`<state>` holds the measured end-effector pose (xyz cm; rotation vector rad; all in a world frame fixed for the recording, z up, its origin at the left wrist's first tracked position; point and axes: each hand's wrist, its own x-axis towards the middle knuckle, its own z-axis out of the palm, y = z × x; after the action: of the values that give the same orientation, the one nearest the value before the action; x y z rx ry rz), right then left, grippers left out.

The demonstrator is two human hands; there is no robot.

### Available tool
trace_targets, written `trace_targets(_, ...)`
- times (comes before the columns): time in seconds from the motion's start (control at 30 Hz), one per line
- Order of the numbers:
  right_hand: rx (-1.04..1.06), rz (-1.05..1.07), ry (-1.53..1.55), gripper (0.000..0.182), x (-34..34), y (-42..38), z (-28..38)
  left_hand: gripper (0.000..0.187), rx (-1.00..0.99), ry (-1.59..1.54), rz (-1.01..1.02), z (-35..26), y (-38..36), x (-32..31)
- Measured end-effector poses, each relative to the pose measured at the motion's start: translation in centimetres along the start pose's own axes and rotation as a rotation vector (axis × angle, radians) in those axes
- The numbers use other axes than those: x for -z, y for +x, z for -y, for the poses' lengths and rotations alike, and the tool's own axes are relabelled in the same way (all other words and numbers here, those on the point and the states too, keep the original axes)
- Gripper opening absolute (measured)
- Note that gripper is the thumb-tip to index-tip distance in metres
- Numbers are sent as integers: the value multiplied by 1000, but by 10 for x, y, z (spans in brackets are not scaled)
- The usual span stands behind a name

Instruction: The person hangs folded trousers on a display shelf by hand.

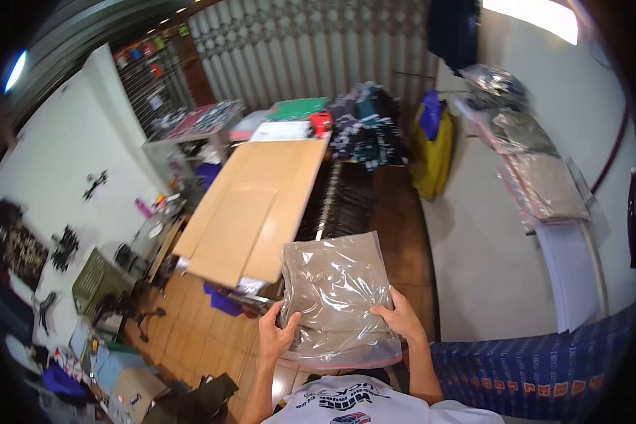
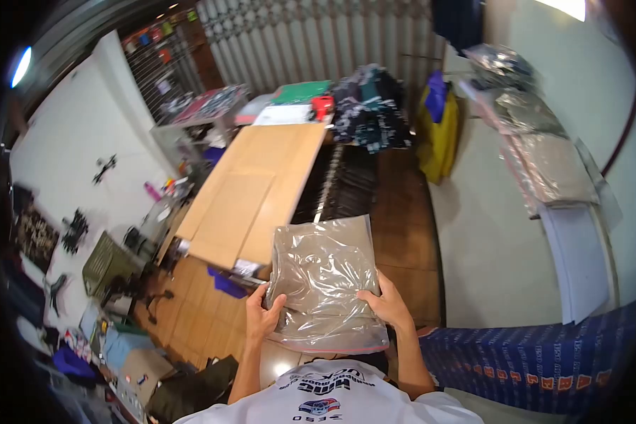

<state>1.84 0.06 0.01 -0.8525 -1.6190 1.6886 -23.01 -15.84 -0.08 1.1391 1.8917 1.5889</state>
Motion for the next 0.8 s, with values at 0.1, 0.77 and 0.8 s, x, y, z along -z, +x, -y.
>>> trace_targets(0.1, -77, 125, 8, 55, -60, 5, -15, 28, 49, 14, -118, 18, -33, 57)
trace_targets(0.77, -171, 220, -11, 52, -250, 88, -57, 29, 139, 104, -252, 107, 8, 221)
trace_targets(0.8, -169, 202, 5, 53, -256, 96, -58, 30, 152, 121, -236, 112, 19, 227)
